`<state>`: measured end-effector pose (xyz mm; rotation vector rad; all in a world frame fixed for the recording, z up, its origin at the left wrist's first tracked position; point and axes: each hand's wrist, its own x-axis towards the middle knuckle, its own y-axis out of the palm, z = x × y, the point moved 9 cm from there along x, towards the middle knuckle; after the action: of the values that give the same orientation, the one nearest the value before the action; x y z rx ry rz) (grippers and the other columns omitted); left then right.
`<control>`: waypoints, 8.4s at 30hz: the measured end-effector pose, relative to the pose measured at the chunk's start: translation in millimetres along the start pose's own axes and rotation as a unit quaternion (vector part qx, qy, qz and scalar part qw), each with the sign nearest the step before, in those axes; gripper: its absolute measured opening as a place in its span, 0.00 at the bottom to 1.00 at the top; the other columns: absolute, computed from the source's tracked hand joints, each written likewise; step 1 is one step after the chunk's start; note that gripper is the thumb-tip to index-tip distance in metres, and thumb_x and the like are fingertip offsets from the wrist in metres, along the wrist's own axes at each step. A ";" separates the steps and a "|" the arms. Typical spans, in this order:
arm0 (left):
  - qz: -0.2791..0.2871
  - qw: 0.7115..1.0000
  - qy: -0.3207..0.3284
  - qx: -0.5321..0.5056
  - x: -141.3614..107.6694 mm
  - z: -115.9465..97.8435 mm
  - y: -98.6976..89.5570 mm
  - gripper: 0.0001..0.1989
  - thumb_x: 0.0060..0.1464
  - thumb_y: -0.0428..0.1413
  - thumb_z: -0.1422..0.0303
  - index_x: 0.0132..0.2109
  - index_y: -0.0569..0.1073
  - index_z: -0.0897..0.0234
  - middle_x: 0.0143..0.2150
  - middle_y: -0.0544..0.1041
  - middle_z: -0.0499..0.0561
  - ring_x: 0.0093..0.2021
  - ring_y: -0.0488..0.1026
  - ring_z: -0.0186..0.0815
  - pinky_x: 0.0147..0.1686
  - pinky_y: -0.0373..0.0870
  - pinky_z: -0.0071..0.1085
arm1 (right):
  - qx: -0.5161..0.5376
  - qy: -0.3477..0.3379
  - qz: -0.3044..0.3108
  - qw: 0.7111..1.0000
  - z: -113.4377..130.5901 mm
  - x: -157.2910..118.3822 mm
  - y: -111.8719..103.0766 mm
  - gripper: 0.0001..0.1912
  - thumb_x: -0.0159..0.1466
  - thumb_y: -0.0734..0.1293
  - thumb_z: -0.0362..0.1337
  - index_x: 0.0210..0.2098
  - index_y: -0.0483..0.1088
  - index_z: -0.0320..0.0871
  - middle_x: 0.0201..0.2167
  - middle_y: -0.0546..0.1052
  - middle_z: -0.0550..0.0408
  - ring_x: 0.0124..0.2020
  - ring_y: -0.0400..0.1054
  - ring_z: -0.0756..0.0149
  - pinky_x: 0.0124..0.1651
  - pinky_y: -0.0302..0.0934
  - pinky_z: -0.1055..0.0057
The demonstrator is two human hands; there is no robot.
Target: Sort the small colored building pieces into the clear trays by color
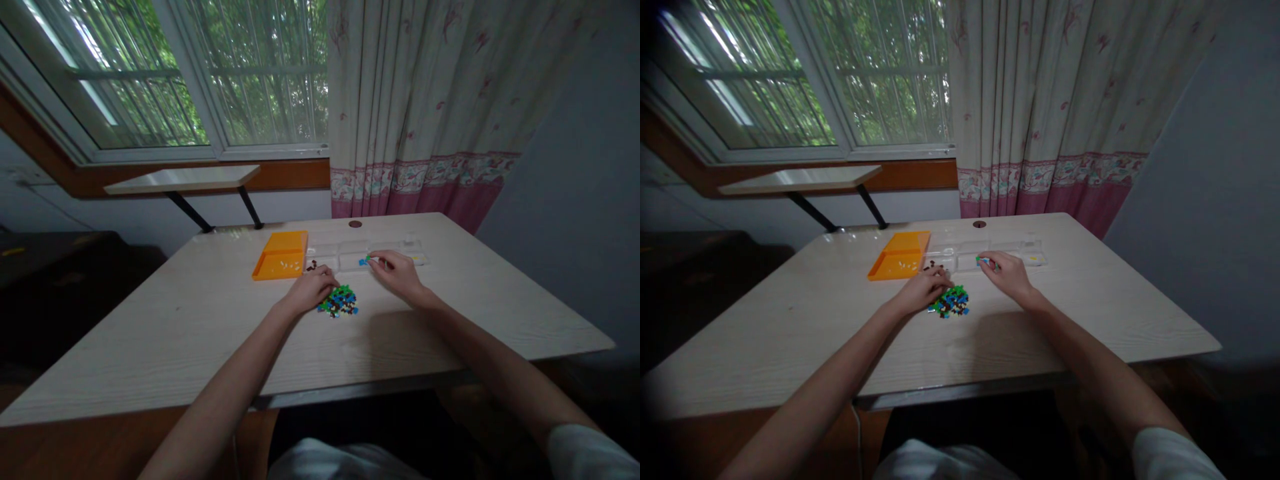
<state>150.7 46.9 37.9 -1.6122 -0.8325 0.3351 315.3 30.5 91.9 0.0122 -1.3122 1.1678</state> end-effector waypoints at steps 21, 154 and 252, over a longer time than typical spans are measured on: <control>-0.002 0.998 -0.046 0.029 -2.4 12.5 0.1 0.11 0.54 0.47 0.70 0.41 0.72 0.60 0.41 0.69 0.52 0.43 0.68 0.36 0.41 0.66 0.30 | -0.045 0.024 0.015 0.999 -23.2 4.8 -6.3 0.14 0.60 0.59 0.42 0.37 0.73 0.42 0.25 0.74 0.54 0.24 0.64 0.70 0.31 0.57 0.74; -0.073 0.853 -0.164 -0.490 9.6 7.0 16.0 0.20 0.44 0.55 0.53 0.29 0.68 0.69 0.15 0.56 0.40 0.16 0.50 0.23 0.17 0.45 0.21 | -0.033 -0.084 0.089 0.992 39.0 -16.2 44.0 0.08 0.59 0.63 0.41 0.33 0.71 0.44 0.26 0.75 0.57 0.25 0.67 0.73 0.32 0.55 0.76; -0.092 0.862 -0.178 -0.466 7.1 21.9 14.2 0.13 0.41 0.58 0.62 0.28 0.71 0.71 0.21 0.68 0.47 0.21 0.62 0.26 0.22 0.57 0.22 | -0.016 -0.044 0.191 0.980 27.7 -23.1 56.5 0.17 0.58 0.64 0.44 0.44 0.67 0.44 0.30 0.74 0.56 0.29 0.66 0.71 0.34 0.56 0.75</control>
<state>146.4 67.7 21.1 -2.3699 -1.5813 0.0726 262.1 26.0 51.4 -0.2238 -1.4528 1.4838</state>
